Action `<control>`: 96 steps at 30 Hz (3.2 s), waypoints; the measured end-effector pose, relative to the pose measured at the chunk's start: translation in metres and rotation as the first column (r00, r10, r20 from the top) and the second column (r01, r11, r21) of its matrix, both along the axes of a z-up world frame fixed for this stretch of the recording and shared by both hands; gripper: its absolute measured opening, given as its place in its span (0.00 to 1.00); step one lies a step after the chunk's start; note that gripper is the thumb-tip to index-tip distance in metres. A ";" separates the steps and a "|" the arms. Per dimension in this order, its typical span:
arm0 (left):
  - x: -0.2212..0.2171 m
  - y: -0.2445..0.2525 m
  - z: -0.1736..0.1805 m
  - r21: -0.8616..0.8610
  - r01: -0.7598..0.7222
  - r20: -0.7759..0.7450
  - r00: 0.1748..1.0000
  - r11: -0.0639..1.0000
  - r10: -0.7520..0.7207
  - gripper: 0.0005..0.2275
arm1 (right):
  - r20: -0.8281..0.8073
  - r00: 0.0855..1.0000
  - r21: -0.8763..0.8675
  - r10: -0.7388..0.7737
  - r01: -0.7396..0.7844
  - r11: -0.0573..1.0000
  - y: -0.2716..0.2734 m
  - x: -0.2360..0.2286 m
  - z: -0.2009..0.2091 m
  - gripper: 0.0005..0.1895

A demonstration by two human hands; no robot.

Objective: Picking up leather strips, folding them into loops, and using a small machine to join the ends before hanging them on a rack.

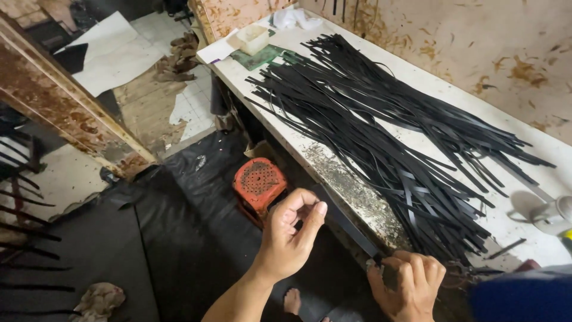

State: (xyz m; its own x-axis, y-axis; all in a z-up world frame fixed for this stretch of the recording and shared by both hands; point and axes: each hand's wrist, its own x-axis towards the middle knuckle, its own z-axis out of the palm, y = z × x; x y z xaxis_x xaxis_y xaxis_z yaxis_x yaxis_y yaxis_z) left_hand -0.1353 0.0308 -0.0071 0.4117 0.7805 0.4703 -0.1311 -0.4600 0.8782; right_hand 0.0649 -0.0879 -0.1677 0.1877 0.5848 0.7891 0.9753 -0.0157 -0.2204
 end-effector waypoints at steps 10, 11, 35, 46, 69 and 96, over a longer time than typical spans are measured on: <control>-0.045 0.014 0.011 -0.017 -0.271 0.041 0.962 0.962 0.271 0.09 | 0.061 0.994 -0.072 0.094 -0.089 0.993 0.027 0.004 -0.004 0.10; -0.051 0.018 0.014 0.020 -0.319 0.023 0.948 0.948 0.318 0.09 | 0.074 0.991 -0.076 0.111 -0.106 0.991 0.034 0.002 -0.004 0.10; -0.152 0.127 0.007 0.236 -0.672 -0.026 0.718 0.702 0.696 0.05 | 0.149 0.916 0.084 0.372 -0.386 0.919 0.229 -0.031 0.104 0.08; -0.132 0.184 -0.012 0.255 -0.771 -0.043 0.594 0.584 0.803 0.06 | -0.040 0.801 0.195 0.598 -0.580 0.791 0.353 -0.084 0.174 0.11; -0.080 0.332 0.018 -0.029 -0.928 0.087 0.368 0.372 0.926 0.08 | -0.218 0.478 0.471 0.851 -0.712 0.521 0.595 -0.110 0.212 0.06; -0.104 0.566 0.241 0.108 -0.759 0.188 0.650 0.642 0.737 0.05 | -0.441 0.523 0.498 0.730 -0.534 0.683 0.724 -0.107 0.378 0.06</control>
State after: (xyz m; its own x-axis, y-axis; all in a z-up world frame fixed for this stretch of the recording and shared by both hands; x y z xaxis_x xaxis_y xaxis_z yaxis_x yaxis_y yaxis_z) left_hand -0.2392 0.5971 0.2337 -0.3444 0.7039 0.6212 0.2282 -0.5790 0.7827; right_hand -0.0422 0.6362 0.2098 0.3099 0.5171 0.7978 0.3719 0.7064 -0.6023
